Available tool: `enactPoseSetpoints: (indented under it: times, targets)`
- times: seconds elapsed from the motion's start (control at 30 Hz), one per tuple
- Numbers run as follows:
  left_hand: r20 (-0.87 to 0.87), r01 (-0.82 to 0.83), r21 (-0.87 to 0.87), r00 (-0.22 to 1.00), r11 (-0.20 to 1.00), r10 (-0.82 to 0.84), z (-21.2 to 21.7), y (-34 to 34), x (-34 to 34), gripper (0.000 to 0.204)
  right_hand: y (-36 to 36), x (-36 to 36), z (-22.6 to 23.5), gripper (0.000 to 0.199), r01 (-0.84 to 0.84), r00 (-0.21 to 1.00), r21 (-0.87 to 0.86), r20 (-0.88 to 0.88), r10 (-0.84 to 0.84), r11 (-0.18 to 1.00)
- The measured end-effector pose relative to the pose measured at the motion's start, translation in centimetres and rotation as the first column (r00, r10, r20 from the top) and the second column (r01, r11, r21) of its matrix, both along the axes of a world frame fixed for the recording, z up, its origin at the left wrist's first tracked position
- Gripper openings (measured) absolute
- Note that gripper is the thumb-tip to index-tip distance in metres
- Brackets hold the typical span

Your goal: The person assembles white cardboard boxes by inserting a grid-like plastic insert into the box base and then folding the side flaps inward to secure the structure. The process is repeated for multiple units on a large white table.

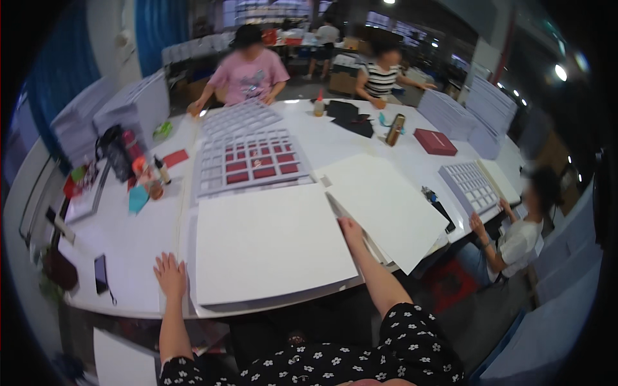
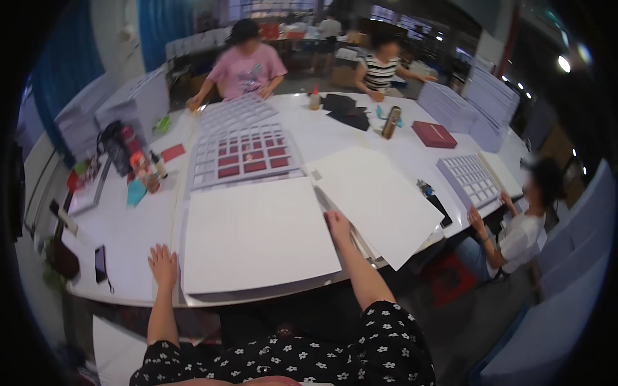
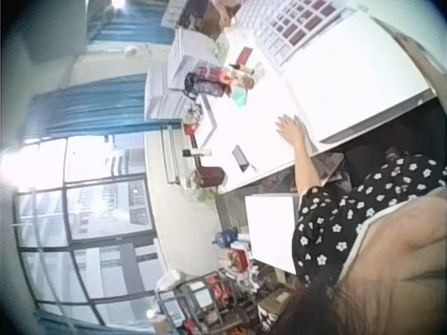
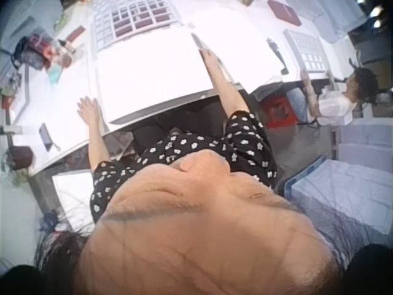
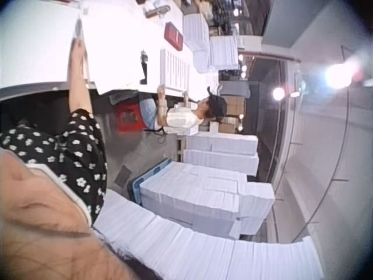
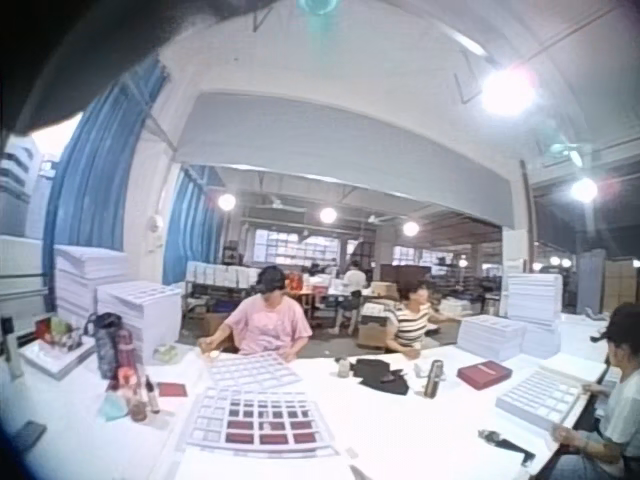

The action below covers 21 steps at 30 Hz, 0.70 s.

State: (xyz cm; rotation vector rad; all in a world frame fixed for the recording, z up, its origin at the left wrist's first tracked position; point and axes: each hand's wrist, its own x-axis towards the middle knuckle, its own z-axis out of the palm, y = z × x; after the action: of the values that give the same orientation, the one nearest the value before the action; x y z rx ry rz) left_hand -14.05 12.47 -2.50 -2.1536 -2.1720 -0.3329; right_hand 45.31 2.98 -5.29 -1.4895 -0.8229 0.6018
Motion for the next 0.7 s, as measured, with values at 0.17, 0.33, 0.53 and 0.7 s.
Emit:
enactPoseSetpoints:
  times: [0.17,0.33,0.53,0.7]
  targets:
    - [0.057,0.001,0.094,0.998,0.996,-0.006,0.3,-0.6,-0.4,0.053,0.9,0.1,4.9,0.032,0.109,0.994,0.017,-0.011,-0.109,0.994]
    - [0.080,-0.013,0.134,0.997,0.991,0.002,0.4,-0.7,-1.0,0.052,8.6,-3.0,13.2,0.044,-0.024,0.859,0.137,0.509,-0.049,0.990]
    - [0.115,-0.006,0.129,0.993,0.992,-0.009,0.8,-0.4,-0.5,0.052,19.3,-9.4,15.9,0.078,-0.255,0.468,-0.129,0.851,0.239,0.958]
    - [0.114,-0.012,0.127,0.994,0.992,-0.003,1.2,-0.3,-0.6,0.052,25.0,-16.0,15.4,0.094,-0.195,0.157,-0.428,0.875,0.458,0.883]
